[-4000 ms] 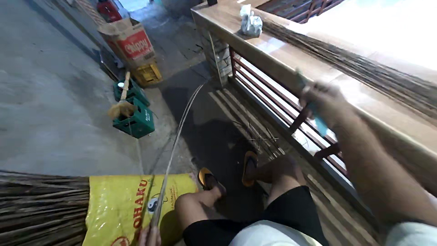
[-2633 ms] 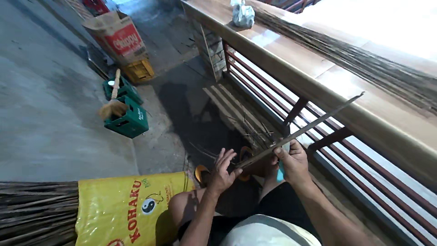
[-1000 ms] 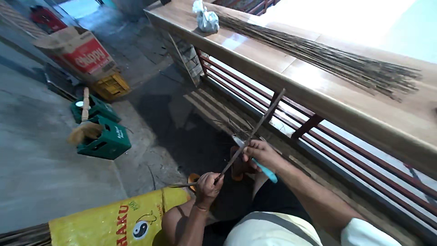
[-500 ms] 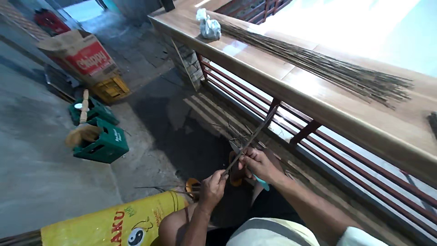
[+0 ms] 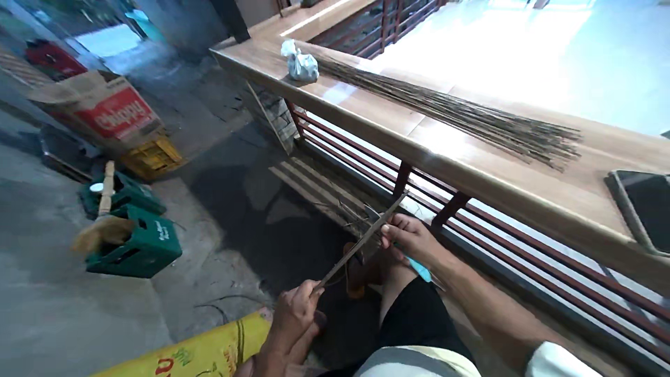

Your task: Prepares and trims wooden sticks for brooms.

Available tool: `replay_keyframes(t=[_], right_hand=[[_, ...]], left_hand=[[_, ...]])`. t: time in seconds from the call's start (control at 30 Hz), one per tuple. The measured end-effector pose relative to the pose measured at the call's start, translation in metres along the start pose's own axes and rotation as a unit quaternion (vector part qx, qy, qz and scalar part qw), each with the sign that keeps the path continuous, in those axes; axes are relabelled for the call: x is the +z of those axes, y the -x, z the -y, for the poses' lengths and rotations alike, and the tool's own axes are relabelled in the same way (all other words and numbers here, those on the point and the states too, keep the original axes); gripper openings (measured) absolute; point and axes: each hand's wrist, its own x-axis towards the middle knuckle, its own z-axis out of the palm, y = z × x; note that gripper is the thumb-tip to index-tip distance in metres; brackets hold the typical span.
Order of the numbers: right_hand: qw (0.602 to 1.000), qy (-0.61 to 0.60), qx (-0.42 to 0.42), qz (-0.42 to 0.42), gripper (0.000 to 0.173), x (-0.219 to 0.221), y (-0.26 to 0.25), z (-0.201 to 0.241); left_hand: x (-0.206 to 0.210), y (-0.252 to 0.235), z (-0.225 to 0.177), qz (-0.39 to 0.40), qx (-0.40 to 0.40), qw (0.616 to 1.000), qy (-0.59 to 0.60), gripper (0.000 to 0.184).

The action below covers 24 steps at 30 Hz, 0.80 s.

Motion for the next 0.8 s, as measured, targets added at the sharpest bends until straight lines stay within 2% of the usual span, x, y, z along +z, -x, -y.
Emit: replay_keyframes(t=[0.07,0.13,0.17,0.23,0.3,0.33,0.47,0.53,0.6,0.67,0.7,0.73,0.8], right_hand=[[0.995,0.002,-0.011,-0.104,0.021,-0.025,0.000,0.012],[0.974,-0.021,-0.042,-0.223,0.025,-0.053,-0.002,0.022],[0.969,-0.023,-0.048,-0.243,0.029,-0.058,-0.002,0.025],[0.980,0.018,-0.051,-0.193,0.040,-0.050,0.003,0.018],[0.985,0.036,-0.064,-0.155,0.037,-0.033,0.006,0.008],[0.986,0.021,-0.063,-0.152,0.031,-0.024,0.004,0.004],[0.986,-0.093,-0.011,-0.134,0.030,0.017,-0.005,-0.006],[0.978,-0.126,-0.049,-0.161,0.034,0.035,-0.009,-0.013],[0.954,-0.047,-0.201,-0.216,0.034,0.042,-0.011,-0.020],[0.890,0.118,-0.379,-0.227,0.029,0.035,-0.014,-0.024],[0.857,0.210,-0.424,-0.202,0.029,0.028,-0.013,-0.021],[0.838,0.294,-0.434,-0.151,0.031,0.024,-0.009,-0.016],[0.822,0.424,-0.381,0.005,0.040,0.023,0.000,-0.008]], left_hand=[[-0.011,0.012,0.016,0.010,-0.019,1.000,0.003,0.022],[-0.026,0.024,0.040,0.025,-0.079,0.996,0.007,0.021],[-0.032,0.027,0.048,0.028,-0.103,0.994,0.002,0.023],[-0.040,0.027,0.052,0.039,-0.138,0.990,0.013,0.026],[-0.038,0.022,0.051,0.040,-0.150,0.986,0.055,0.029],[-0.036,0.017,0.050,0.037,-0.152,0.984,0.083,0.030],[-0.026,0.003,0.032,0.050,-0.147,0.965,0.211,0.025],[-0.018,0.001,0.028,0.064,-0.123,0.963,0.232,0.027],[-0.014,0.000,0.028,0.086,-0.122,0.962,0.230,0.029],[-0.012,0.003,0.031,0.117,-0.141,0.963,0.198,0.030],[-0.013,0.004,0.033,0.139,-0.144,0.964,0.175,0.030],[-0.011,0.006,0.035,0.154,-0.134,0.967,0.154,0.031],[-0.008,0.008,0.036,0.187,-0.108,0.966,0.140,0.031]])
